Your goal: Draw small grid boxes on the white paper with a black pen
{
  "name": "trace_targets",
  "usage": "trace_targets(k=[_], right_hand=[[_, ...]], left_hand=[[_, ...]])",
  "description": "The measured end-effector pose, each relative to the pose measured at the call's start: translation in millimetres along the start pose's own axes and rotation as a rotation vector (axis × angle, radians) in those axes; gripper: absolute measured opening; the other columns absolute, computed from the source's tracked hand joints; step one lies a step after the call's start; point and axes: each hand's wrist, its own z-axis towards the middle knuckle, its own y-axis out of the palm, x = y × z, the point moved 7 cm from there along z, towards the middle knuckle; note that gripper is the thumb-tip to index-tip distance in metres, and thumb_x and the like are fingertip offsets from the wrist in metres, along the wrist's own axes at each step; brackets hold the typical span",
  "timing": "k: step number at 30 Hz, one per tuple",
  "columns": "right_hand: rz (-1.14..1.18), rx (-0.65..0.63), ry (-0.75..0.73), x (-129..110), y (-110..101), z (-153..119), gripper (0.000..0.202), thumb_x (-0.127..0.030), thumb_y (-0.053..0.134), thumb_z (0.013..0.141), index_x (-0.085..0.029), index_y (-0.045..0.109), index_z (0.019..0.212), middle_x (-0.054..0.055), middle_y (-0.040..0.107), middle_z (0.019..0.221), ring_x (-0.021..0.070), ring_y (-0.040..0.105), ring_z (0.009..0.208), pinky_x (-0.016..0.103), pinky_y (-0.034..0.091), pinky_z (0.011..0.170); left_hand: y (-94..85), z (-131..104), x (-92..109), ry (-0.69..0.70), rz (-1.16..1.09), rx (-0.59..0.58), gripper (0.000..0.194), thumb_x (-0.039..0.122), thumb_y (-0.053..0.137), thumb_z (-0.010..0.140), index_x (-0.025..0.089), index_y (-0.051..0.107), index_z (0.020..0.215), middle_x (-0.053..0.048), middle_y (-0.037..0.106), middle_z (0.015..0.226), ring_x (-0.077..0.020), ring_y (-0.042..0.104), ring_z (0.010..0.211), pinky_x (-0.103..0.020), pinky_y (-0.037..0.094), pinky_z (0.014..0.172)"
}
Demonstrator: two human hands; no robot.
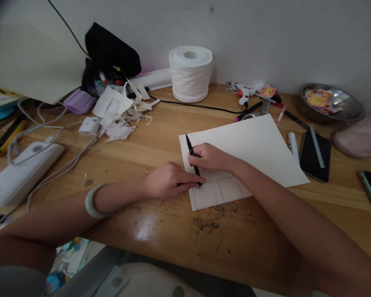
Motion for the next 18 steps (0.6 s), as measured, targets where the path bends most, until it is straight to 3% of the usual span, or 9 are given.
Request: trace_targets(k=[3, 7, 13, 18], right_hand=[[0.111, 0.218, 0.092, 10.2, -17.6, -14.1, 0.023, -0.032, 0.043, 0.076, -0.015, 0.052, 0.064, -0.003, 0.043, 0.052, 0.0076, 0.038, 0.047, 0.022, 0.029, 0.046], [0.216, 0.58, 0.266, 19.8, -35.4, -59.2, 0.021, -0.032, 0.043, 0.078, -0.017, 0.052, 0.066, -0.004, 0.042, 0.046, 0.0087, 0.039, 0.044, 0.023, 0.03, 0.044], [0.339, 0.711, 0.295, 29.1, -16.0, -111.8, 0.024, -0.038, 0.043, 0.08, -0.02, 0.053, 0.069, -0.003, 0.043, 0.047, 0.0114, 0.041, 0.047, 0.026, 0.032, 0.047], [0.439, 0.859, 0.252, 45.7, -18.3, -120.7, 0.022, -0.038, 0.044, 0.079, -0.021, 0.054, 0.068, -0.003, 0.043, 0.046, 0.0117, 0.041, 0.046, 0.026, 0.032, 0.047]], left_hand=[[-1.2, 0.0, 0.5, -0.006, 0.013, -0.001, 0.024, 0.031, 0.045, 0.086, 0.027, 0.06, 0.105, 0.002, 0.067, 0.071, -0.0079, 0.056, 0.054, -0.018, 0.036, 0.052], [-3.0, 0.1, 2.1, -0.013, -0.015, 0.002, 0.023, 0.03, 0.046, 0.085, 0.027, 0.061, 0.103, 0.002, 0.067, 0.072, -0.0078, 0.057, 0.056, -0.018, 0.036, 0.052], [0.0, -0.5, -1.8, -0.058, -0.11, -0.038, 0.025, 0.03, 0.045, 0.086, 0.026, 0.06, 0.106, 0.002, 0.068, 0.081, -0.008, 0.059, 0.061, -0.017, 0.038, 0.055], [0.6, 0.0, -4.1, -0.087, -0.233, -0.029, 0.024, 0.028, 0.047, 0.085, 0.02, 0.061, 0.103, 0.0, 0.068, 0.083, -0.0066, 0.059, 0.061, -0.015, 0.04, 0.056]])
